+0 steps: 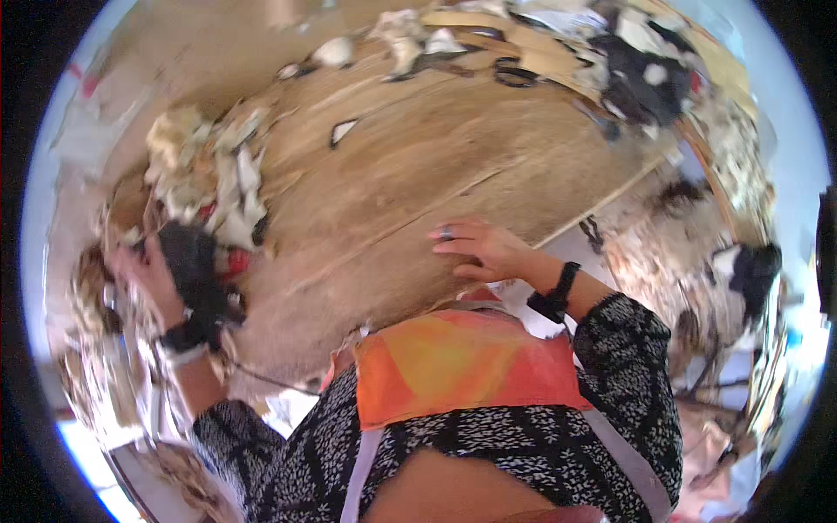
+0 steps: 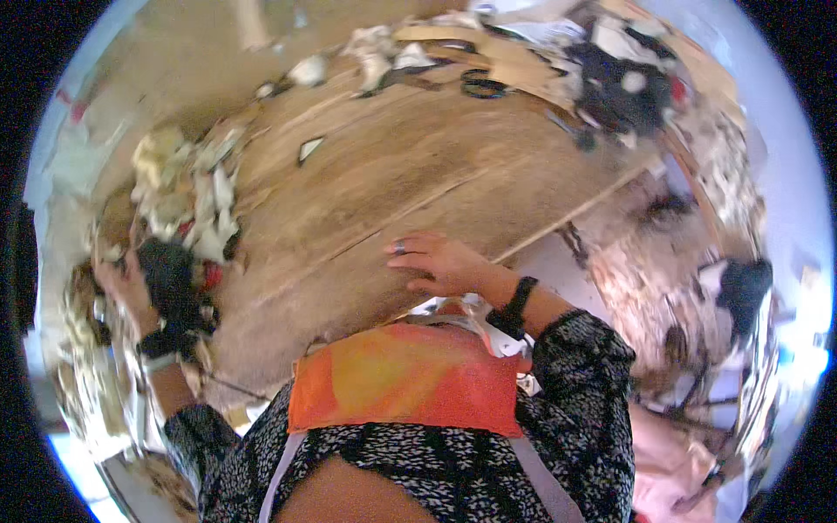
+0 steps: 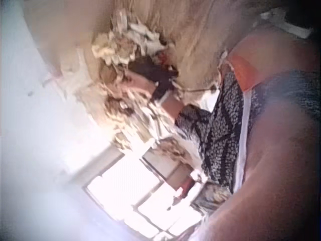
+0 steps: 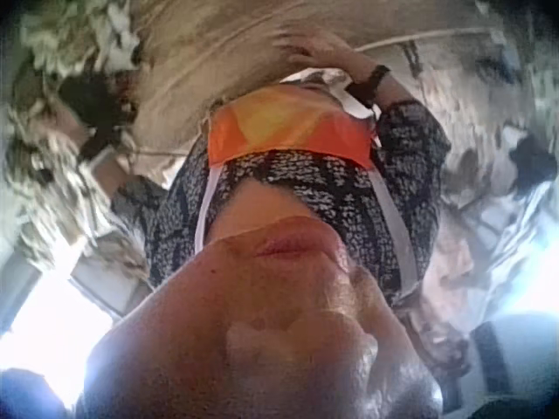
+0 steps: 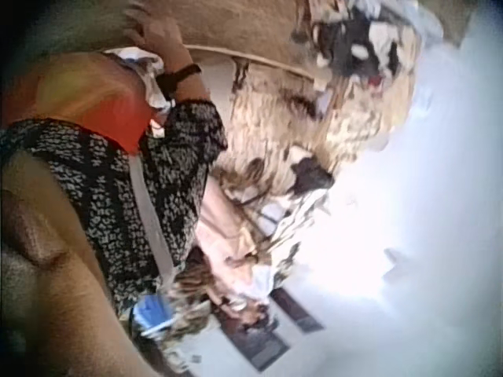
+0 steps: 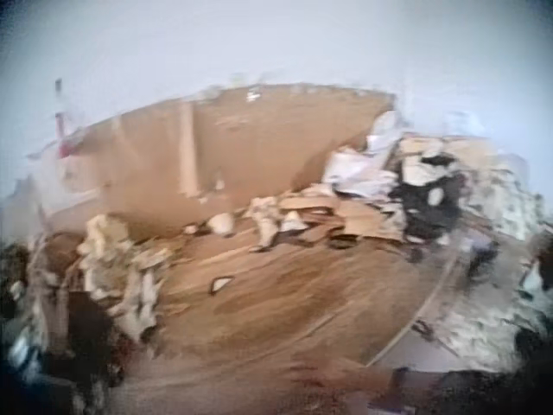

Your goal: Skiving the edge of a small piece of leather using a specialized hand knife on a workbench.

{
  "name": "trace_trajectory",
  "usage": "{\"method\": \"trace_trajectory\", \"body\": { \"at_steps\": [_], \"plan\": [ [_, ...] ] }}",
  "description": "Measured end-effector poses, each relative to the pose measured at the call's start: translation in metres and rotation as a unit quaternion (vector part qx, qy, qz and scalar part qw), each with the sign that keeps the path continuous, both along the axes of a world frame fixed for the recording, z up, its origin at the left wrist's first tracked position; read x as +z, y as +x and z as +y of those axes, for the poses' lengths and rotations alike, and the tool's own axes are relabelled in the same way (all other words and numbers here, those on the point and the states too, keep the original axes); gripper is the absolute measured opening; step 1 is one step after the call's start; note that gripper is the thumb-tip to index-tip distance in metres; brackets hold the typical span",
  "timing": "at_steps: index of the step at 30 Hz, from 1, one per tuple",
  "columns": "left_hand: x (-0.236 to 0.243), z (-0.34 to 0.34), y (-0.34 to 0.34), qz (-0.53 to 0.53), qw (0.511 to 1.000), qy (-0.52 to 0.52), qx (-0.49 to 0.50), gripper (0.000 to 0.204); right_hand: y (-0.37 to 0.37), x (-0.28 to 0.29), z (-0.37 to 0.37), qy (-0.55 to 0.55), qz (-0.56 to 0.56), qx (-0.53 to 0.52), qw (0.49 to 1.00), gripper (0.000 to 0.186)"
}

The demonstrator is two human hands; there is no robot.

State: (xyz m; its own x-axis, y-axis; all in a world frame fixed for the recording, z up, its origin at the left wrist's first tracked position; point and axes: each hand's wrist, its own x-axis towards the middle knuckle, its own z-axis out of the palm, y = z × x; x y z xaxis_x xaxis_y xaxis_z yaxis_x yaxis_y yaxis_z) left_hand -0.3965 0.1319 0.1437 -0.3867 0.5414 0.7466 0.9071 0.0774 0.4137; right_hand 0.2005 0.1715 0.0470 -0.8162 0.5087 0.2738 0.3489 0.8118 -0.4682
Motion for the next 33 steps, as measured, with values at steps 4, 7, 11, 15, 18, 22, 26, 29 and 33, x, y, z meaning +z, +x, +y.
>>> {"method": "trace_trajectory", "body": {
  "at_steps": [4,7,11,15,18,22,26,29,33],
  "plan": [
    [0.006,0.019,0.015,-0.105,0.990,0.069,-0.067,0.049,0.005,-0.006,0.013,-0.013,0.062,0.020,0.998,0.043],
    [0.004,0.021,0.039,0.018,0.958,-0.276,-0.077,0.031,0.005,-0.015,0.022,-0.002,0.094,0.038,0.995,0.042],
    [-0.023,0.031,0.091,-0.103,0.948,-0.193,-0.233,0.014,0.008,-0.013,0.026,0.005,0.084,0.020,0.996,0.040],
    [-0.015,0.013,0.152,-0.160,0.910,-0.240,-0.297,0.012,0.006,-0.011,0.030,0.004,0.081,0.025,0.996,0.040],
    [-0.033,-0.003,0.170,-0.135,0.932,-0.216,-0.257,0.012,0.002,-0.009,0.034,0.001,0.080,0.036,0.996,0.040],
    [-0.006,-0.019,0.228,-0.269,0.904,-0.225,-0.243,0.007,-0.001,-0.016,0.039,0.006,0.105,0.047,0.993,0.039],
    [-0.033,-0.036,0.227,-0.162,0.916,-0.251,-0.266,0.011,-0.002,-0.025,0.045,0.009,0.124,0.050,0.991,0.039],
    [-0.037,-0.053,0.243,-0.133,0.910,-0.308,-0.243,0.013,0.000,-0.018,0.044,-0.012,0.120,0.065,0.991,0.037],
    [-0.055,-0.086,0.254,-0.153,0.895,-0.350,-0.230,0.018,-0.003,-0.012,0.035,-0.049,0.080,0.081,0.992,0.037]
  ]
}}
